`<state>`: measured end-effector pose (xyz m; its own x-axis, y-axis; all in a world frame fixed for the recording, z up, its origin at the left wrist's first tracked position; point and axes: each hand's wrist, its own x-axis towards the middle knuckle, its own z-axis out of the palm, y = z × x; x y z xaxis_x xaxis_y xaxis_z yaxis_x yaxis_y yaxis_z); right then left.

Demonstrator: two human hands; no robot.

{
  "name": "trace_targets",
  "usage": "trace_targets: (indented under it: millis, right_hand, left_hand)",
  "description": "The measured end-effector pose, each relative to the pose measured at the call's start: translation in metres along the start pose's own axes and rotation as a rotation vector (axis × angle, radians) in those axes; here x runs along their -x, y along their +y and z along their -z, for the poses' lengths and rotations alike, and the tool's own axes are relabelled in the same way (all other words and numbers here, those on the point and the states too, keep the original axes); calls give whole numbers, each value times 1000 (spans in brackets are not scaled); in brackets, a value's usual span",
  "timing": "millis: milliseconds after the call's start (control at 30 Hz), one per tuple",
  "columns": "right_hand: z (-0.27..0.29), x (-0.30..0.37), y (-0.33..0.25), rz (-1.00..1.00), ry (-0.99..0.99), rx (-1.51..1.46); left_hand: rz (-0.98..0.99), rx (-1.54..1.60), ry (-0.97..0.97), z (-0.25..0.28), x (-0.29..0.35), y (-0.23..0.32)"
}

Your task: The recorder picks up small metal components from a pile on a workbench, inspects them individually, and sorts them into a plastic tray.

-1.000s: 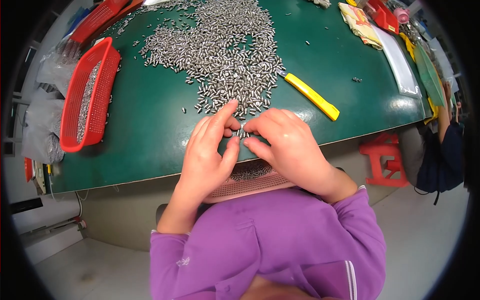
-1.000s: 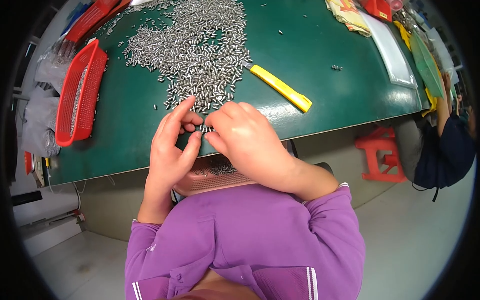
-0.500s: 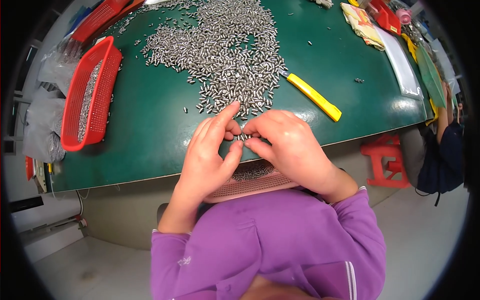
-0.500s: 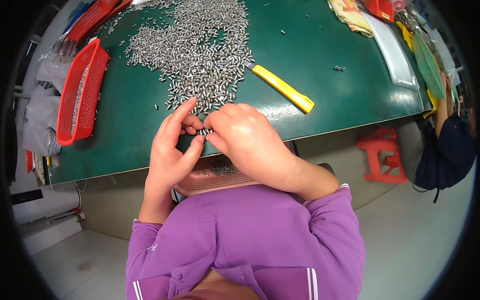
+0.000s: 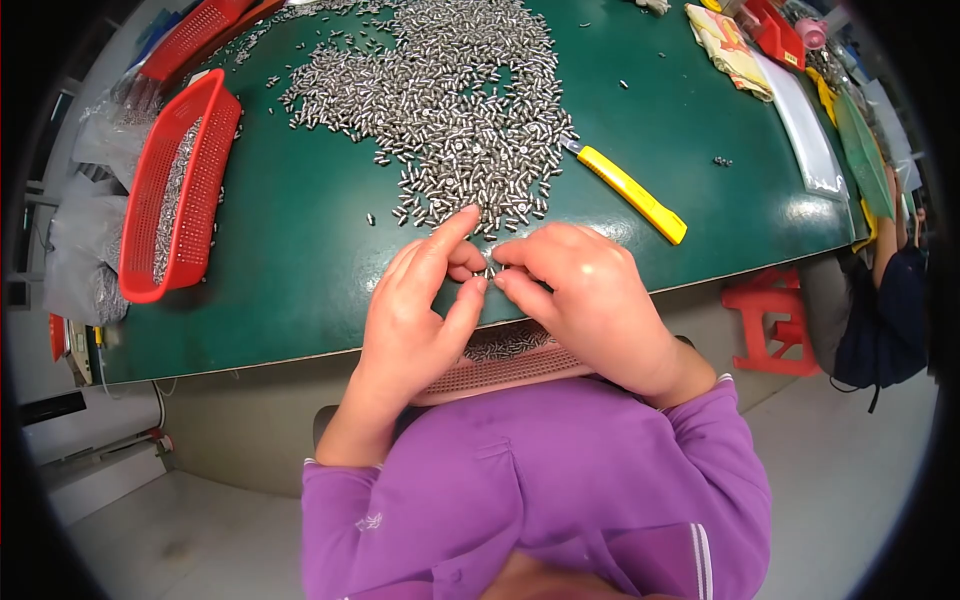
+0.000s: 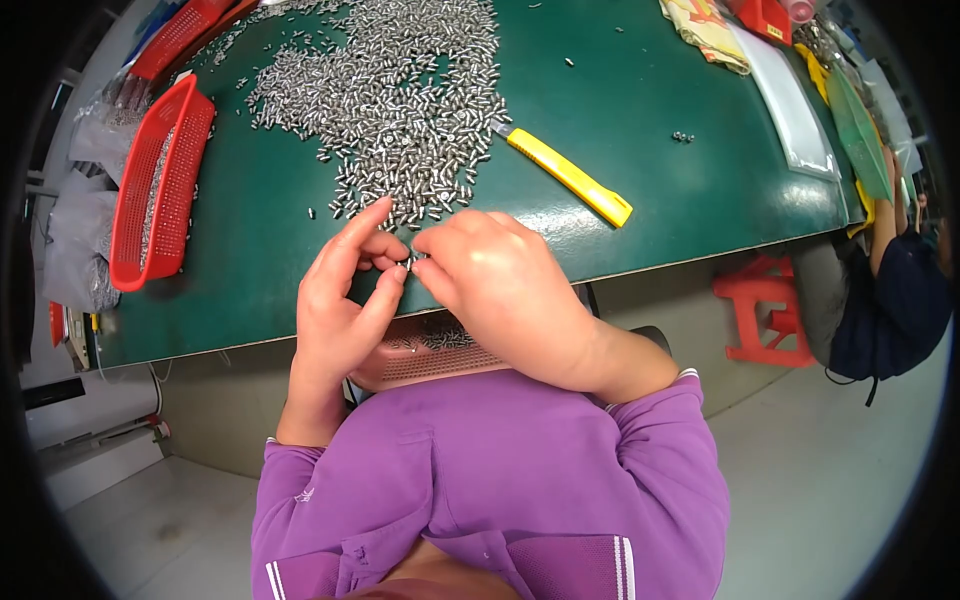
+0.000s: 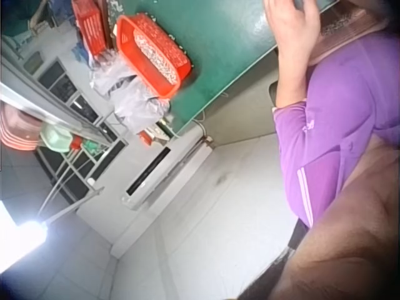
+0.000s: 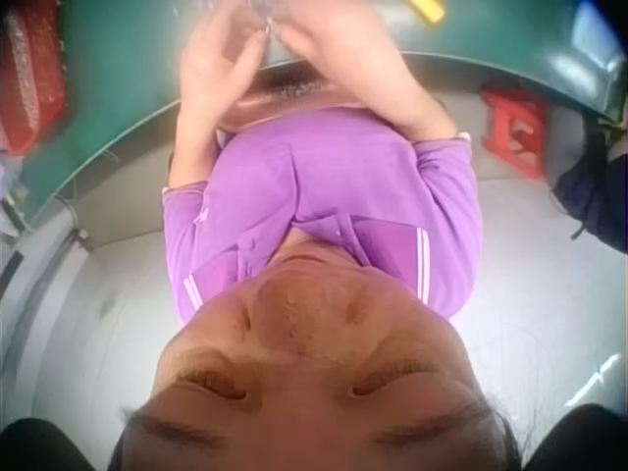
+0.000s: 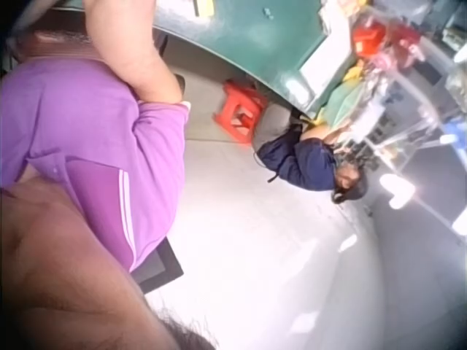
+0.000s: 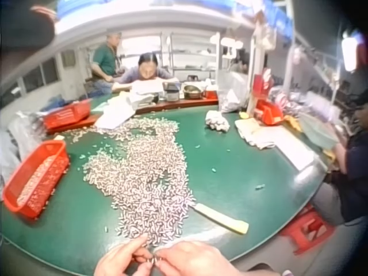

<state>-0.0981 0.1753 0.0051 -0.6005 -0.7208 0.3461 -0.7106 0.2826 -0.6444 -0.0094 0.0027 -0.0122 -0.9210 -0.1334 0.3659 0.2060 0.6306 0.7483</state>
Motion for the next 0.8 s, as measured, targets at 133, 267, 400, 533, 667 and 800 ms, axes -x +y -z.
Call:
trace_targets:
  millis: [133, 267, 400, 533, 667, 800]
  right_hand:
    - [-2, -1, 0, 7, 7, -2]
    - [-2, -3, -1, 25, -20, -19]
    - [-5, -4, 0, 30, -26, -29]
    - [-8, -1, 0, 65, -5, -29]
    - [-7, -2, 1, 76, -21, -31]
    - [-8, -1, 3, 79, -19, -24]
  left_hand:
    - [36, 11, 15, -1, 0, 0]
    - [58, 2, 13, -1, 0, 0]
    - [71, 5, 7, -1, 1, -1]
    - [61, 39, -5, 0, 1, -2]
    - [96, 79, -8, 2, 0, 1]
    - [94, 79, -31, 3, -1, 0]
